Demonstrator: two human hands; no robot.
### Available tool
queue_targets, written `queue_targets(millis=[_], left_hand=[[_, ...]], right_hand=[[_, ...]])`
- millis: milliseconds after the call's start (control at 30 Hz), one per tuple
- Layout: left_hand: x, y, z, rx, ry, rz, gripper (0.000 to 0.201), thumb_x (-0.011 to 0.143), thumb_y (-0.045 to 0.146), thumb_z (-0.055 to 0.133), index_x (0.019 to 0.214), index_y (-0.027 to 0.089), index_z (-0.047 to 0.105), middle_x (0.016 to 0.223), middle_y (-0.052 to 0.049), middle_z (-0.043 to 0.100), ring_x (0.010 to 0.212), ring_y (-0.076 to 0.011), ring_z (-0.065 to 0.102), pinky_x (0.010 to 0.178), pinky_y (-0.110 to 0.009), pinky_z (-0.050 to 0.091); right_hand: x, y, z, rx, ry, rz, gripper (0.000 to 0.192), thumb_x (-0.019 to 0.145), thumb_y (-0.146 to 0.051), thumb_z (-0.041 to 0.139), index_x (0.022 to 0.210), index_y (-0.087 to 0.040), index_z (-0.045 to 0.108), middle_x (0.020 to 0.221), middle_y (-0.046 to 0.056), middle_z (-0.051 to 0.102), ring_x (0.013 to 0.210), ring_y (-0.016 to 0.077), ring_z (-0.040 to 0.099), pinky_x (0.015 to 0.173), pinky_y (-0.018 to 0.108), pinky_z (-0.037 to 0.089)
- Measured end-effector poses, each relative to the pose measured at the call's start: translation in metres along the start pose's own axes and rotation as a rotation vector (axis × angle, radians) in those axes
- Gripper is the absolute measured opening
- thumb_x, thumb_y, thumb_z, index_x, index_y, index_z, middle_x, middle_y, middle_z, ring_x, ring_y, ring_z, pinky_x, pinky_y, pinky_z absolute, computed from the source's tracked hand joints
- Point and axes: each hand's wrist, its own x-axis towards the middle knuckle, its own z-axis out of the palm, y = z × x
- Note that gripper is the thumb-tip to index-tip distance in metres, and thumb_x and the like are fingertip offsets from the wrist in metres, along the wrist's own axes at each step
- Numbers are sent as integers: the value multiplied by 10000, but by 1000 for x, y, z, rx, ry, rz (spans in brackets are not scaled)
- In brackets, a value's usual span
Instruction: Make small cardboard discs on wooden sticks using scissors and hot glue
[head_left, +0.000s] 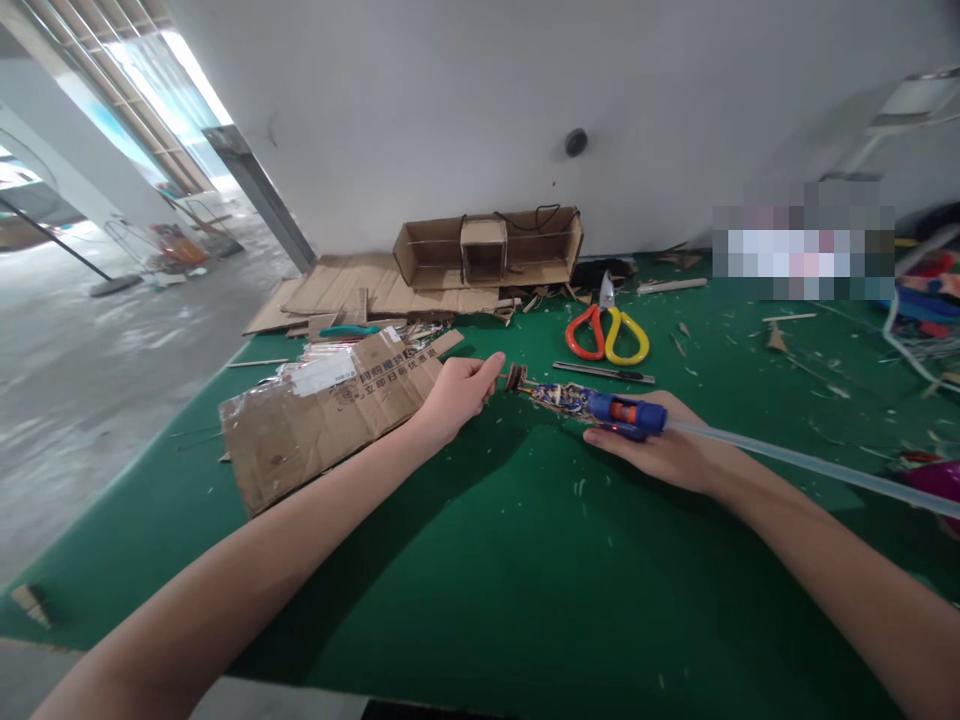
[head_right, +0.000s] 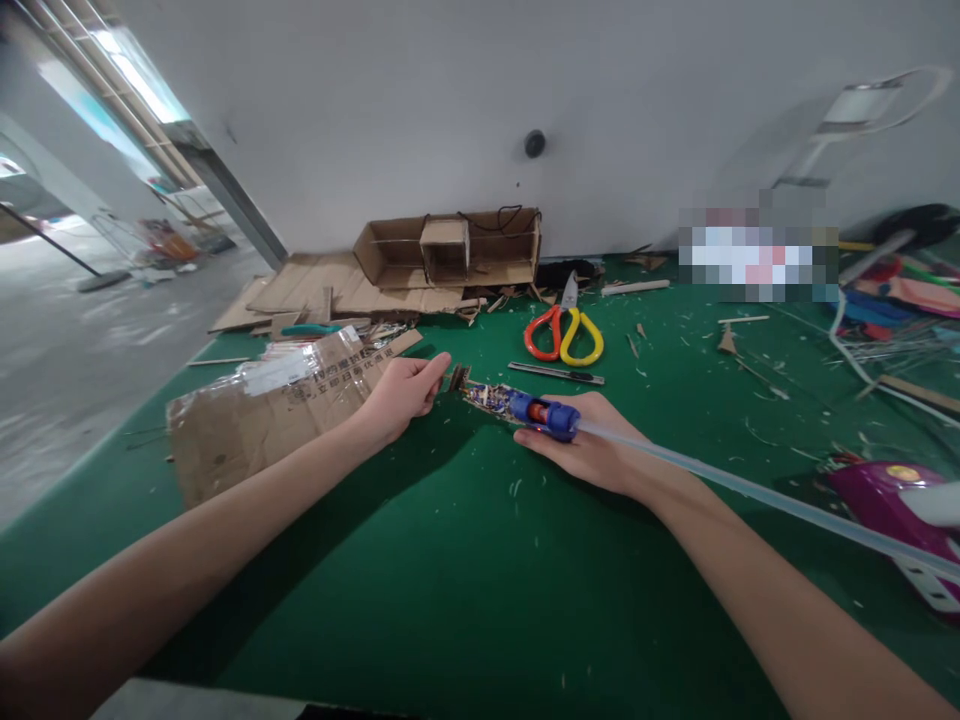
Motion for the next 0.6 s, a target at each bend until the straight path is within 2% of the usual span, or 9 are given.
queue_targets(millis=[200,433,600], left_hand=[[-1,2,0,-21,-9,1,507,813,568,480,504,191,339,435,60,264,365,-48,248,388,-222,185],[0,-1,0,-30,-2,12,511,802,571,501,504,192,329,425,64,257,351,-46,248,388,-225,166],[0,-3,-1,-45,-24,31,505,810,562,499,512,189,333,429,69,235,352,-40,223,391,-219,146]], right_hand=[[1,3,0,-17,-3,-62,301,784,-480,544,639,-217,528,523,-27,503,472,134,465,445,263,330],[1,2,1,-14,21,-5,348,766,-501,551,582,-218,465,500,-28,470,467,131,431,439,265,331],[1,5,0,-28,22,17,328,767,-510,548,619,-219,521,548,-13,543,504,157,505,471,281,397]])
